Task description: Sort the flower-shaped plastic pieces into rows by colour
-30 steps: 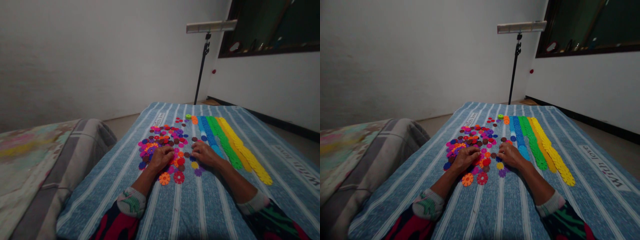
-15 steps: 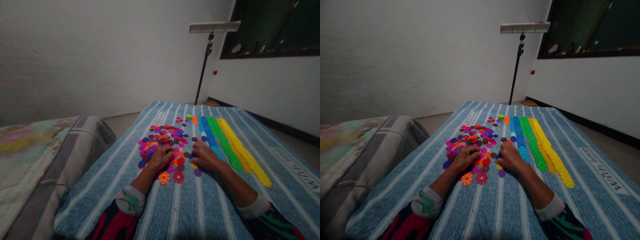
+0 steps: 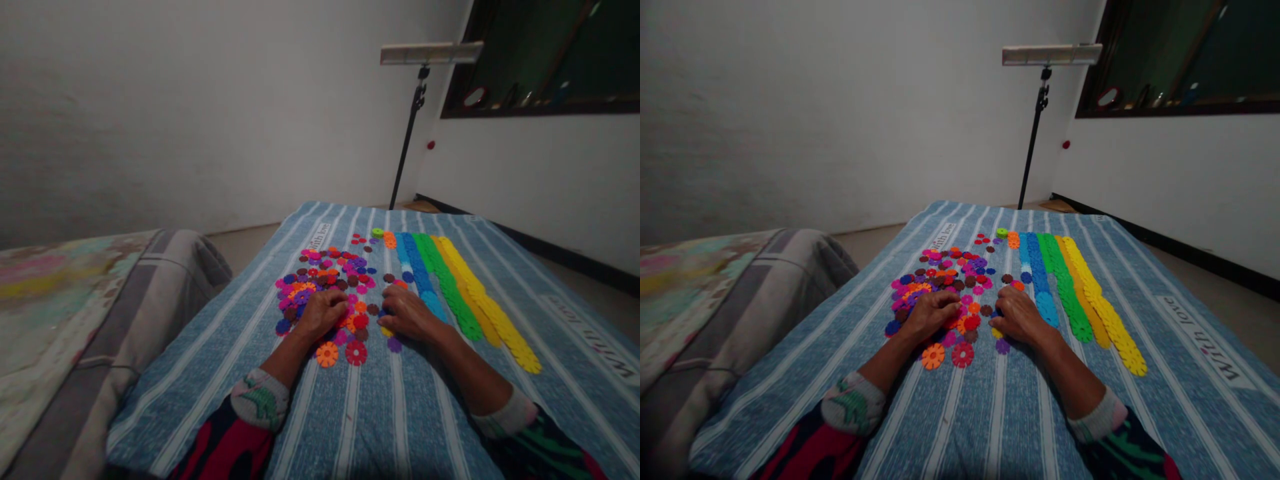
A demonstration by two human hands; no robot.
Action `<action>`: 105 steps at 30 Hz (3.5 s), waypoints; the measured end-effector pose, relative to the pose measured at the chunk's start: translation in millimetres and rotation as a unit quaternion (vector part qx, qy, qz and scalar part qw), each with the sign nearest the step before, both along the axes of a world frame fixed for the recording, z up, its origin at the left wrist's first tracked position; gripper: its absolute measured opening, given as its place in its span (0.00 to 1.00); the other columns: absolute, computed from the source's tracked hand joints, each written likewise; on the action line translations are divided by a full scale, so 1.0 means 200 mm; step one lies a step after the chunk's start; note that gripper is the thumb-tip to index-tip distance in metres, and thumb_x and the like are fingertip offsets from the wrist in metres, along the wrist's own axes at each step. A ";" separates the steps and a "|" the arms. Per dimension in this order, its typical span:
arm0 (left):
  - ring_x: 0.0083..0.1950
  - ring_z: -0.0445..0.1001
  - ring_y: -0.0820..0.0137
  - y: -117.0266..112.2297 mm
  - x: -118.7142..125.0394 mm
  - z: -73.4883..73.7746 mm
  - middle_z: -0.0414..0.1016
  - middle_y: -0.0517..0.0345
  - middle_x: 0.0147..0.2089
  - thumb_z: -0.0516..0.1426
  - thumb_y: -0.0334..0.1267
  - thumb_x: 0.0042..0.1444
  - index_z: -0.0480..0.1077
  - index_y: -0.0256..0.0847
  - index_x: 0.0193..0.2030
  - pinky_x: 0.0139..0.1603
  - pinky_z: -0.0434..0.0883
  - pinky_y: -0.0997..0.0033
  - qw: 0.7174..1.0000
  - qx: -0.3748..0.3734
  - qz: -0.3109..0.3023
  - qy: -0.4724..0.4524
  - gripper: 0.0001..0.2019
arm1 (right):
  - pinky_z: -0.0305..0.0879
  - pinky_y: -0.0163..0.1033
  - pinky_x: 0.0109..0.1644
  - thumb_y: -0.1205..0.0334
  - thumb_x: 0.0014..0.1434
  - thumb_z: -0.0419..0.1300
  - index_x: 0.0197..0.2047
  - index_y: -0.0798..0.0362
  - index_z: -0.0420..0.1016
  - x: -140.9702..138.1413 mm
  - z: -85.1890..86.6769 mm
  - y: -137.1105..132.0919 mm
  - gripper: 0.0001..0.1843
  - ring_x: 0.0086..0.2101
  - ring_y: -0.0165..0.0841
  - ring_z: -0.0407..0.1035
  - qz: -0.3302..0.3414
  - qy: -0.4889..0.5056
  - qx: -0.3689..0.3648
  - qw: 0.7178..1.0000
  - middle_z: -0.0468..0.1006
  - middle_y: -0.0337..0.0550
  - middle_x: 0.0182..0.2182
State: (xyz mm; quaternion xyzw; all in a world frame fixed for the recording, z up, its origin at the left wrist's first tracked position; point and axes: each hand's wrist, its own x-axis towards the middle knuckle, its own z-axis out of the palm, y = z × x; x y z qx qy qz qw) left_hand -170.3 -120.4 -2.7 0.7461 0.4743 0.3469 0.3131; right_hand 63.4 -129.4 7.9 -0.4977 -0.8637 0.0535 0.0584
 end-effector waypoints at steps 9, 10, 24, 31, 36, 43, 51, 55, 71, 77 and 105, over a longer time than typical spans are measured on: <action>0.28 0.67 0.73 0.01 -0.01 -0.01 0.71 0.62 0.26 0.56 0.39 0.51 0.74 0.36 0.30 0.31 0.64 0.75 0.999 -0.030 0.008 -0.028 0.09 | 0.59 0.39 0.48 0.66 0.57 0.61 0.31 0.57 0.78 0.00 0.01 0.00 0.05 0.44 0.38 0.67 0.000 0.042 -0.015 0.999 0.75 0.49 0.39; 0.28 0.67 0.73 0.02 -0.01 -0.01 0.71 0.62 0.26 0.56 0.40 0.50 0.74 0.36 0.30 0.31 0.64 0.75 0.999 -0.032 0.007 -0.032 0.09 | 0.59 0.39 0.48 0.67 0.56 0.62 0.32 0.57 0.78 0.00 0.01 0.00 0.04 0.44 0.38 0.67 -0.004 0.051 -0.014 0.999 0.75 0.49 0.39; 0.29 0.66 0.72 0.02 -0.02 -0.02 0.70 0.61 0.26 0.55 0.41 0.51 0.73 0.37 0.29 0.32 0.64 0.74 1.000 -0.013 -0.007 -0.028 0.10 | 0.62 0.36 0.45 0.66 0.55 0.60 0.28 0.54 0.79 0.32 0.03 0.21 0.07 0.41 0.36 0.71 -0.176 0.142 0.067 0.972 0.79 0.45 0.36; 0.28 0.66 0.73 0.01 -0.01 0.00 0.70 0.62 0.26 0.54 0.41 0.51 0.73 0.37 0.29 0.32 0.64 0.75 0.999 -0.021 -0.010 -0.026 0.10 | 0.60 0.33 0.40 0.66 0.53 0.62 0.27 0.54 0.79 0.40 0.00 0.35 0.06 0.38 0.33 0.71 -0.220 0.095 0.060 0.969 0.79 0.43 0.33; 0.29 0.66 0.72 0.01 -0.01 0.00 0.70 0.61 0.26 0.55 0.41 0.50 0.73 0.38 0.30 0.32 0.64 0.75 0.999 -0.026 0.000 -0.028 0.10 | 0.60 0.33 0.38 0.66 0.53 0.62 0.28 0.54 0.80 0.38 0.01 0.38 0.06 0.38 0.34 0.71 -0.215 0.069 0.048 0.973 0.80 0.44 0.33; 0.28 0.66 0.73 0.01 -0.01 -0.01 0.70 0.62 0.25 0.55 0.39 0.51 0.73 0.38 0.29 0.31 0.64 0.75 0.999 -0.017 -0.010 -0.025 0.09 | 0.60 0.32 0.38 0.67 0.54 0.62 0.30 0.53 0.82 0.39 0.01 0.40 0.05 0.38 0.33 0.71 -0.210 0.046 0.034 0.976 0.80 0.44 0.34; 0.29 0.68 0.73 0.01 -0.01 -0.01 0.72 0.62 0.27 0.55 0.38 0.51 0.74 0.37 0.29 0.33 0.64 0.74 1.000 -0.008 -0.009 -0.010 0.09 | 0.60 0.33 0.38 0.66 0.54 0.62 0.29 0.55 0.82 0.40 0.00 0.42 0.07 0.38 0.34 0.72 -0.198 0.037 0.026 0.979 0.81 0.45 0.32; 0.28 0.67 0.73 0.01 -0.01 -0.01 0.70 0.62 0.26 0.55 0.39 0.51 0.74 0.36 0.29 0.33 0.64 0.74 1.000 -0.020 -0.008 -0.019 0.09 | 0.60 0.33 0.37 0.66 0.55 0.62 0.29 0.55 0.82 0.40 0.00 0.43 0.07 0.37 0.34 0.72 -0.200 0.035 0.027 0.979 0.81 0.45 0.32; 0.29 0.69 0.72 0.02 -0.02 -0.02 0.73 0.61 0.27 0.55 0.40 0.51 0.74 0.37 0.30 0.33 0.65 0.74 1.000 -0.014 -0.003 -0.012 0.10 | 0.61 0.34 0.44 0.66 0.54 0.63 0.37 0.51 0.84 0.40 -0.01 0.42 0.09 0.44 0.36 0.72 -0.209 0.006 0.039 0.977 0.81 0.45 0.41; 0.30 0.68 0.72 0.02 -0.01 -0.01 0.73 0.61 0.27 0.55 0.40 0.51 0.75 0.37 0.29 0.33 0.65 0.74 1.000 -0.010 -0.005 -0.010 0.10 | 0.61 0.34 0.46 0.68 0.53 0.62 0.42 0.50 0.84 0.41 -0.02 0.42 0.13 0.45 0.36 0.71 -0.198 -0.002 0.045 0.979 0.80 0.45 0.43; 0.28 0.67 0.73 0.03 -0.02 -0.03 0.70 0.62 0.26 0.55 0.38 0.52 0.74 0.37 0.29 0.31 0.64 0.75 1.000 -0.002 -0.016 -0.001 0.09 | 0.59 0.36 0.42 0.67 0.54 0.63 0.43 0.53 0.81 0.34 -0.01 0.36 0.13 0.45 0.39 0.70 -0.185 -0.043 0.056 0.980 0.78 0.48 0.42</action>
